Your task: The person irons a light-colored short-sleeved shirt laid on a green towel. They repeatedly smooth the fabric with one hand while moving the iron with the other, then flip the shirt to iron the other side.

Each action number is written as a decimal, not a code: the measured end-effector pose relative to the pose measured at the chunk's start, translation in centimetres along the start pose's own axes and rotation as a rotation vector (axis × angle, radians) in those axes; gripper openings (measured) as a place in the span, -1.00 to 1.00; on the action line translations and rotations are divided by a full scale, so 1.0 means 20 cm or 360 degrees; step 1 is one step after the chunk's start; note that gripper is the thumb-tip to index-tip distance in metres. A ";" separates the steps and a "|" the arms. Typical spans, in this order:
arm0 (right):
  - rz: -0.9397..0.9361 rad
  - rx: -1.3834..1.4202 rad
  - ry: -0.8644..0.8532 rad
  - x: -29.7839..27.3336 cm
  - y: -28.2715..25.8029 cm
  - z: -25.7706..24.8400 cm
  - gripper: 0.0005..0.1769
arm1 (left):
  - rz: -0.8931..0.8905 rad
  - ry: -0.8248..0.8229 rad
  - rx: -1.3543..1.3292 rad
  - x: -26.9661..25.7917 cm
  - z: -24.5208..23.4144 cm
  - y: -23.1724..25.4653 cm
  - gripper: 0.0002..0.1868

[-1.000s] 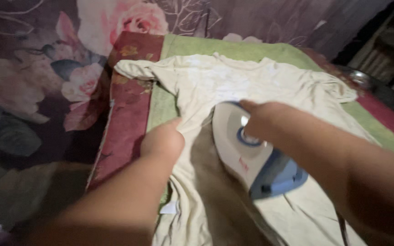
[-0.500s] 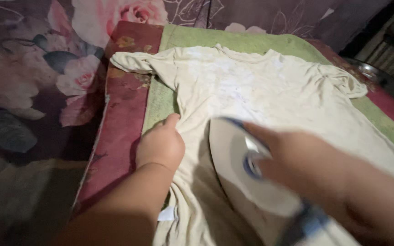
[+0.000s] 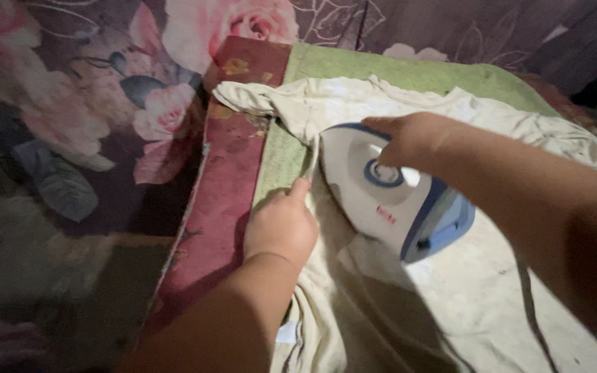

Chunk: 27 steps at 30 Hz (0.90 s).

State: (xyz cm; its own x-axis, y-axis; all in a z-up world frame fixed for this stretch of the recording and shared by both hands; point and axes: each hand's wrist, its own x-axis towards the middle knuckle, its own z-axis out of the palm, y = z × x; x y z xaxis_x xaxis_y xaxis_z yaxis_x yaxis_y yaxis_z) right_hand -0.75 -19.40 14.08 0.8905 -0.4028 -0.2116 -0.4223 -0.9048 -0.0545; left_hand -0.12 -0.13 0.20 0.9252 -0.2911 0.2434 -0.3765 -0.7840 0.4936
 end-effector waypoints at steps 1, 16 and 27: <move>0.0015 0.0063 0.0001 0.06 0.01 0.00 -0.02 | 0.0017 0.0026 -0.0014 0.00 0.00 -0.01 -0.62; 0.0127 0.0043 -0.0245 -0.60 -0.09 -0.02 -0.07 | -0.0078 -0.0032 -0.0051 -0.02 -0.04 0.03 -0.76; -0.0143 -0.0036 -0.0071 -0.33 -0.07 -0.01 -0.01 | -0.0100 -0.0004 -0.0107 -0.02 -0.05 0.04 -0.69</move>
State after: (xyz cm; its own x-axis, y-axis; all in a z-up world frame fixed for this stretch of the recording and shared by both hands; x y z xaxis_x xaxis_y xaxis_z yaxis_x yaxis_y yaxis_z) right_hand -5.93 -15.48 15.75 0.9159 -0.3141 -0.2499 -0.3369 -0.9400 -0.0531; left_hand -0.76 -0.11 1.30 0.9473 -0.2436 0.2081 -0.3197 -0.7624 0.5627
